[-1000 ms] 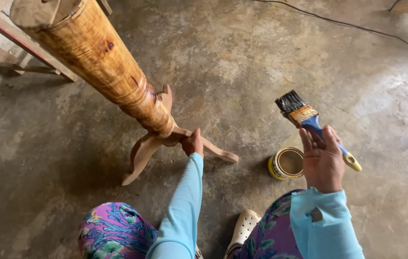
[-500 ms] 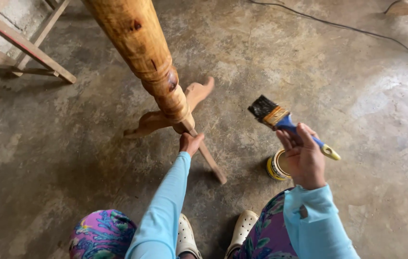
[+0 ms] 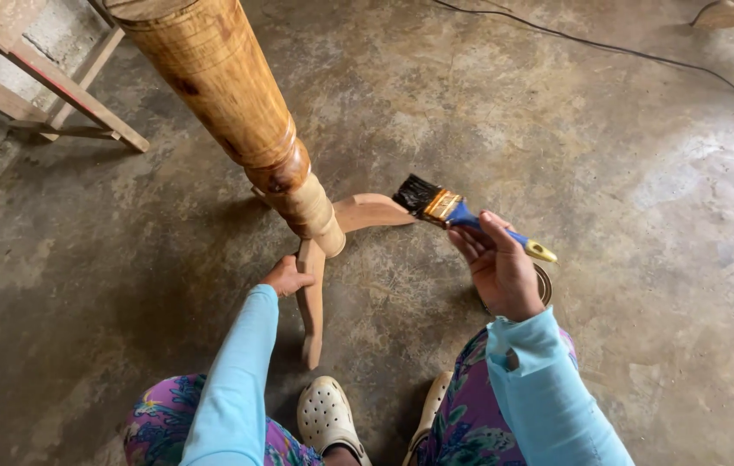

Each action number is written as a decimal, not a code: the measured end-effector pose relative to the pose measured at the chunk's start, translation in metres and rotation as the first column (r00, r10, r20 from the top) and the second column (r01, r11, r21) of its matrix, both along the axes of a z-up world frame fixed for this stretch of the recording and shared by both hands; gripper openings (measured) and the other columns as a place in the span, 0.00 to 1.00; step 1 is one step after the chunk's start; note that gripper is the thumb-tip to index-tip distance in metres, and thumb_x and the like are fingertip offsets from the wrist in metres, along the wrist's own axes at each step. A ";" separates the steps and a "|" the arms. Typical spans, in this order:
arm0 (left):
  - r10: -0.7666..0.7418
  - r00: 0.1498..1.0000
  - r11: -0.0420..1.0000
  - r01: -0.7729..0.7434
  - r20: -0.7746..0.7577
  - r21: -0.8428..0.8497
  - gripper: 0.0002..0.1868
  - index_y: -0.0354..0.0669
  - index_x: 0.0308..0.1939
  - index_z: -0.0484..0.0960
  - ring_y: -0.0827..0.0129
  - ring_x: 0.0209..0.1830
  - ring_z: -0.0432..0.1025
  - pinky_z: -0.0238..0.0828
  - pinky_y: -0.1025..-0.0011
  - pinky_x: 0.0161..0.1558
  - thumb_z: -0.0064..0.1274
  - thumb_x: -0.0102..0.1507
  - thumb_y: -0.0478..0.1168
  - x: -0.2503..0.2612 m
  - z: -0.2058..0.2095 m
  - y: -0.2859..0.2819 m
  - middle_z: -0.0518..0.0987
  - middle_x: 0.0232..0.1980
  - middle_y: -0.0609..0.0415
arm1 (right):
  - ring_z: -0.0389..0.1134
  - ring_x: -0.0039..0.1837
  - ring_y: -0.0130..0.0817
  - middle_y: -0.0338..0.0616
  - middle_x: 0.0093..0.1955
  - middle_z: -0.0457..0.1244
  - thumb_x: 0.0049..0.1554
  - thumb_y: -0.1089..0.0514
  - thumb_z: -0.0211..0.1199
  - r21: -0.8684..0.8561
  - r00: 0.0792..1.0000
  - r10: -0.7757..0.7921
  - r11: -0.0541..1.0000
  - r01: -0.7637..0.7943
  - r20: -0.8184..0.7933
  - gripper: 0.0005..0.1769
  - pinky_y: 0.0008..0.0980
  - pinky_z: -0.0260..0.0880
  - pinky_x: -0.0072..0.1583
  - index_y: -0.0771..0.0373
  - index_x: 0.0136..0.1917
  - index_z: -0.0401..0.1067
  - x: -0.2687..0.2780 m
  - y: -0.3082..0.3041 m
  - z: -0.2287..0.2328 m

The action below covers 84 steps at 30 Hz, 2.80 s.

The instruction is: The person varnishes the wooden base and leg of a table stand using a paintbrush.

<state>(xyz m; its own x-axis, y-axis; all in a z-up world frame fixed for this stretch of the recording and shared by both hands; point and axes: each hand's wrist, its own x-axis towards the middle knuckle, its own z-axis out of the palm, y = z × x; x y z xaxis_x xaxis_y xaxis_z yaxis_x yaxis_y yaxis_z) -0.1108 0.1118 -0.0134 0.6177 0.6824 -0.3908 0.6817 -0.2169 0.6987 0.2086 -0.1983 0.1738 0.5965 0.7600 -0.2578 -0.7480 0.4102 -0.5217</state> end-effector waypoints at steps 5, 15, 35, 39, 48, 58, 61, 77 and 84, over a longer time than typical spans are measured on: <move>-0.019 0.998 1.000 0.019 -0.061 -0.007 0.38 0.31 0.60 0.76 0.54 0.56 0.76 0.73 0.61 0.58 0.67 0.49 0.47 -0.016 -0.002 0.017 0.82 0.56 0.38 | 0.76 0.53 0.48 0.58 0.51 0.70 0.62 0.64 0.63 0.009 0.998 0.040 0.999 -0.041 0.042 0.11 0.41 0.81 0.58 0.64 0.58 0.70 -0.039 0.015 0.010; -0.310 0.633 0.869 0.492 -0.709 0.060 0.58 0.50 0.79 0.55 0.51 0.68 0.70 0.71 0.54 0.62 0.73 0.51 0.50 -0.041 0.127 -0.031 0.71 0.72 0.48 | 0.75 0.56 0.49 0.58 0.54 0.70 0.63 0.63 0.63 0.146 0.997 -0.041 0.989 0.032 0.060 0.13 0.39 0.80 0.59 0.62 0.60 0.65 -0.105 0.078 0.001; -0.317 0.833 0.895 0.421 -0.454 0.148 0.23 0.43 0.52 0.81 0.46 0.53 0.77 0.73 0.54 0.55 0.63 0.56 0.47 -0.096 0.136 -0.157 0.82 0.51 0.40 | 0.73 0.53 0.44 0.49 0.55 0.66 0.60 0.65 0.65 0.190 0.987 0.118 0.972 -0.138 0.113 0.09 0.44 0.79 0.57 0.62 0.53 0.68 -0.262 0.127 -0.030; -0.287 0.895 0.899 0.375 -0.342 0.227 0.23 0.48 0.51 0.84 0.51 0.51 0.79 0.76 0.56 0.53 0.62 0.53 0.46 -0.117 0.130 -0.160 0.85 0.48 0.48 | 0.73 0.54 0.48 0.56 0.56 0.66 0.64 0.65 0.66 0.283 0.961 -0.149 0.956 0.079 0.233 0.07 0.48 0.79 0.60 0.66 0.53 0.70 -0.165 0.137 -0.068; -0.193 0.908 0.935 0.285 -0.373 0.210 0.15 0.48 0.44 0.87 0.48 0.51 0.78 0.75 0.55 0.54 0.60 0.55 0.45 -0.119 0.131 -0.157 0.84 0.49 0.47 | 0.73 0.54 0.47 0.55 0.56 0.65 0.63 0.66 0.66 0.247 0.978 -0.102 0.967 0.054 0.184 0.11 0.46 0.80 0.61 0.63 0.54 0.65 -0.172 0.131 -0.061; -0.250 0.917 0.918 0.327 -0.311 0.224 0.24 0.46 0.53 0.82 0.49 0.55 0.77 0.74 0.57 0.57 0.63 0.52 0.45 -0.106 0.155 -0.161 0.83 0.52 0.44 | 0.73 0.58 0.43 0.50 0.55 0.67 0.64 0.66 0.62 0.236 0.979 0.085 0.963 -0.128 0.186 0.09 0.43 0.79 0.63 0.63 0.56 0.67 -0.166 0.114 -0.049; -0.174 0.905 0.956 0.251 -0.388 0.155 0.25 0.51 0.58 0.82 0.48 0.56 0.76 0.74 0.55 0.58 0.61 0.55 0.45 -0.103 0.175 -0.170 0.81 0.55 0.45 | 0.73 0.58 0.46 0.52 0.58 0.68 0.62 0.65 0.62 0.262 0.999 -0.048 0.964 0.048 -0.006 0.10 0.40 0.77 0.63 0.60 0.56 0.66 -0.159 0.124 -0.063; -0.195 0.899 0.945 0.279 -0.392 0.169 0.26 0.50 0.56 0.82 0.49 0.53 0.78 0.75 0.55 0.56 0.62 0.53 0.45 -0.103 0.159 -0.163 0.83 0.51 0.44 | 0.74 0.58 0.48 0.53 0.55 0.70 0.62 0.64 0.61 0.211 0.935 0.320 0.935 -0.286 -0.152 0.10 0.42 0.78 0.63 0.60 0.57 0.67 -0.181 0.127 -0.062; -0.158 0.918 0.960 0.229 -0.364 0.161 0.19 0.55 0.51 0.87 0.48 0.52 0.79 0.76 0.54 0.54 0.60 0.56 0.49 -0.118 0.171 -0.170 0.86 0.50 0.49 | 0.74 0.57 0.49 0.53 0.56 0.68 0.65 0.64 0.62 0.268 0.997 0.019 0.963 0.003 -0.080 0.13 0.41 0.77 0.62 0.65 0.62 0.66 -0.143 0.152 -0.084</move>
<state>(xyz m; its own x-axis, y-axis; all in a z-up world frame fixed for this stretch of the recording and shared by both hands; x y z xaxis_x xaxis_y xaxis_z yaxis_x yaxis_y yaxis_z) -0.2290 -0.0584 0.1581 0.5965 0.6478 -0.4738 0.8026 -0.4771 0.3581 0.0653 -0.0466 0.0900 0.5757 0.8125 -0.0915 -0.7870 0.5203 -0.3317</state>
